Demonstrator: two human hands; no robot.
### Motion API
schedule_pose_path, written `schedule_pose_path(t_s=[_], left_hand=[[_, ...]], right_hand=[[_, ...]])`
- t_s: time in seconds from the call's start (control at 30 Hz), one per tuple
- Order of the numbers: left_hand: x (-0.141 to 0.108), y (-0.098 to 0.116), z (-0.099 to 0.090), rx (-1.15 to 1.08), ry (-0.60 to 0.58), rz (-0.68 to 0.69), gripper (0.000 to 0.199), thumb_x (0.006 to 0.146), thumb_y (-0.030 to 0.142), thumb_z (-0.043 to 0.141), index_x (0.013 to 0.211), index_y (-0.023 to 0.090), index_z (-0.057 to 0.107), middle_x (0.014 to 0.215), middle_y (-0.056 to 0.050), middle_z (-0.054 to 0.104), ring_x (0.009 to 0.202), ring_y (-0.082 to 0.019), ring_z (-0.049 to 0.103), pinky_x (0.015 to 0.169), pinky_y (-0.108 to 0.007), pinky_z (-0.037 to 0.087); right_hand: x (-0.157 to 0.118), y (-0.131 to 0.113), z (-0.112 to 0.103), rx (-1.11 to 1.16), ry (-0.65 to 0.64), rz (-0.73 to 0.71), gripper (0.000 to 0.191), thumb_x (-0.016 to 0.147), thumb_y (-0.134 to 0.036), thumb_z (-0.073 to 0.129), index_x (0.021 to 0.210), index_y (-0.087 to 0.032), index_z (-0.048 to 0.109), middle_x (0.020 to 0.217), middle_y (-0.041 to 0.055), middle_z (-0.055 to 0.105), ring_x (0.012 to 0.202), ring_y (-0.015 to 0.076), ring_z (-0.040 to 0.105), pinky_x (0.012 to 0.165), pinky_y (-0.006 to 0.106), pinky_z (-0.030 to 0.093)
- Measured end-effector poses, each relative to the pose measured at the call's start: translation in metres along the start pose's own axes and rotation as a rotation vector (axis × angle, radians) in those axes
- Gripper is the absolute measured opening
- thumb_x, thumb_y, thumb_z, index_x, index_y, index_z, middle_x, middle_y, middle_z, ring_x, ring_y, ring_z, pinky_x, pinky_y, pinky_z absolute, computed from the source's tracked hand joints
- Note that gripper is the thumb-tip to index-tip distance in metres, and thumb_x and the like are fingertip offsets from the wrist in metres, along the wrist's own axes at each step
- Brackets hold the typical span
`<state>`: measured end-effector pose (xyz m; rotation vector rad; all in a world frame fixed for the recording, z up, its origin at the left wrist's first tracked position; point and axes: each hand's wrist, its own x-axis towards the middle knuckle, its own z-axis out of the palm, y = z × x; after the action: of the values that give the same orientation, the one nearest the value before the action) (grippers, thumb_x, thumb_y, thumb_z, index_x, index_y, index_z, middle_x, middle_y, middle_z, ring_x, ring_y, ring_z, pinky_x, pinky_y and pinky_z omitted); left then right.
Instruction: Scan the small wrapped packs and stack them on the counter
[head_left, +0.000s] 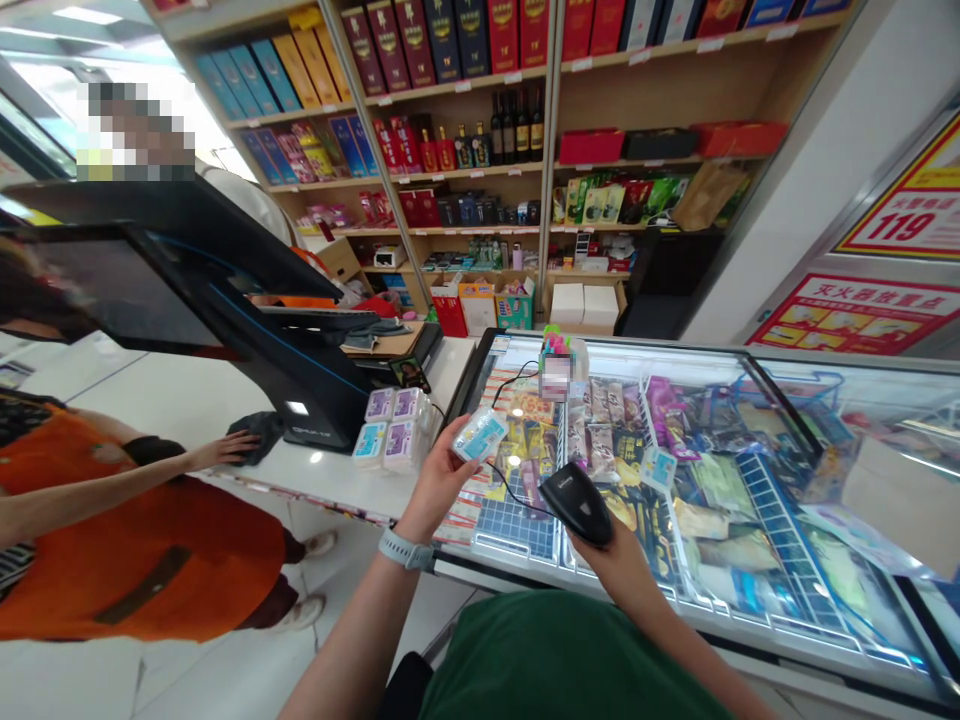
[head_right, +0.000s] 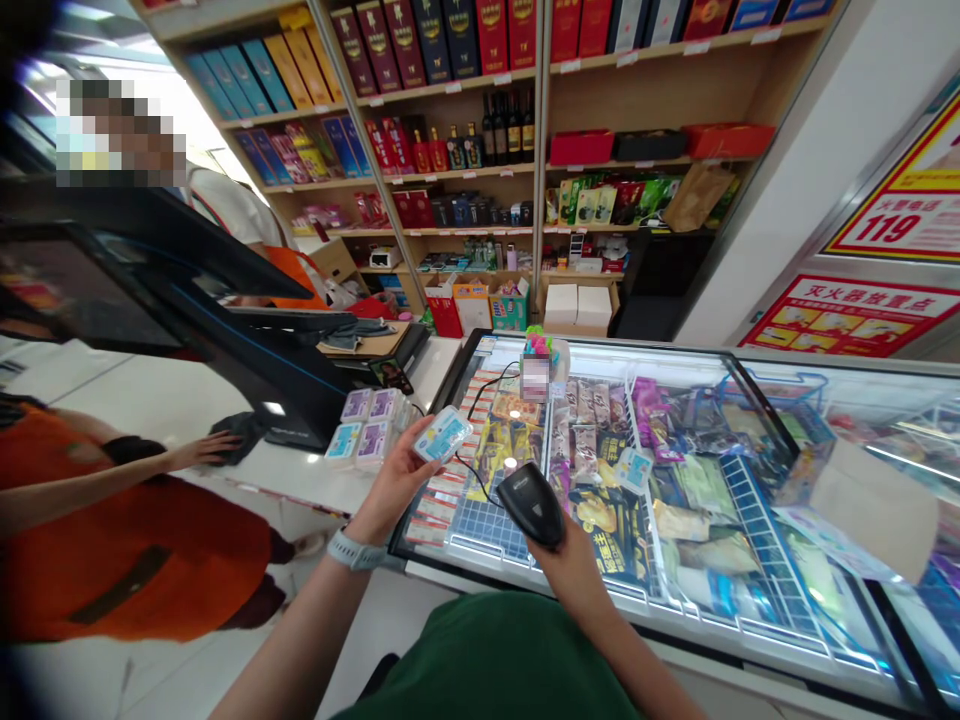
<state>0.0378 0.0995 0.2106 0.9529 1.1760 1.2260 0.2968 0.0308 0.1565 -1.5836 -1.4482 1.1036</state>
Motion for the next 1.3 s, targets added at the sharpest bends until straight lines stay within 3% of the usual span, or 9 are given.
schedule_pose_path(t_s=[0.17, 0.43, 0.63, 0.9, 1.3], left_hand=[[0.004, -0.002, 0.0, -0.011, 0.0, 0.003, 0.078, 0.063, 0.009, 0.076, 0.135, 0.023, 0.049, 0.117, -0.007, 0.065, 0.103, -0.021, 0.062, 0.091, -0.031, 0.05], [0.01, -0.01, -0.007, -0.007, -0.024, 0.011, 0.078, 0.064, 0.009, 0.075, 0.136, 0.023, 0.048, 0.112, -0.007, 0.066, 0.095, -0.02, 0.064, 0.089, -0.031, 0.049], [0.014, -0.013, -0.011, 0.032, -0.016, 0.071, 0.074, 0.066, 0.008, 0.073, 0.134, 0.023, 0.05, 0.121, -0.008, 0.062, 0.108, -0.022, 0.06, 0.097, -0.033, 0.046], [0.011, -0.002, -0.007, -0.179, 0.028, -0.021, 0.071, 0.06, 0.003, 0.074, 0.126, 0.024, 0.057, 0.121, -0.009, 0.062, 0.113, -0.027, 0.058, 0.095, -0.037, 0.049], [0.013, -0.011, -0.01, 0.021, -0.007, 0.087, 0.07, 0.068, 0.007, 0.07, 0.133, 0.024, 0.052, 0.129, -0.008, 0.059, 0.117, -0.023, 0.056, 0.103, -0.035, 0.042]], right_hand=[[0.001, -0.007, 0.001, 0.0, -0.037, -0.008, 0.039, 0.068, -0.029, 0.063, 0.105, -0.018, 0.066, 0.081, 0.003, 0.073, 0.079, 0.0245, 0.068, 0.07, 0.032, 0.053], [0.003, -0.017, 0.003, -0.02, -0.058, -0.024, 0.035, 0.066, -0.028, 0.061, 0.099, -0.018, 0.067, 0.077, 0.003, 0.073, 0.073, 0.0234, 0.066, 0.067, 0.031, 0.052], [0.004, -0.016, 0.006, -0.001, -0.086, -0.045, 0.042, 0.066, -0.025, 0.06, 0.106, -0.018, 0.067, 0.085, 0.0039, 0.074, 0.08, 0.0249, 0.068, 0.072, 0.031, 0.053], [0.004, -0.011, 0.011, 0.001, -0.096, -0.068, 0.046, 0.063, -0.022, 0.06, 0.108, -0.019, 0.067, 0.089, 0.0034, 0.075, 0.082, 0.0258, 0.068, 0.075, 0.032, 0.053], [-0.001, -0.024, 0.005, -0.026, -0.103, -0.09, 0.041, 0.065, -0.023, 0.059, 0.105, -0.018, 0.067, 0.089, 0.0039, 0.074, 0.081, 0.0249, 0.068, 0.073, 0.031, 0.052]])
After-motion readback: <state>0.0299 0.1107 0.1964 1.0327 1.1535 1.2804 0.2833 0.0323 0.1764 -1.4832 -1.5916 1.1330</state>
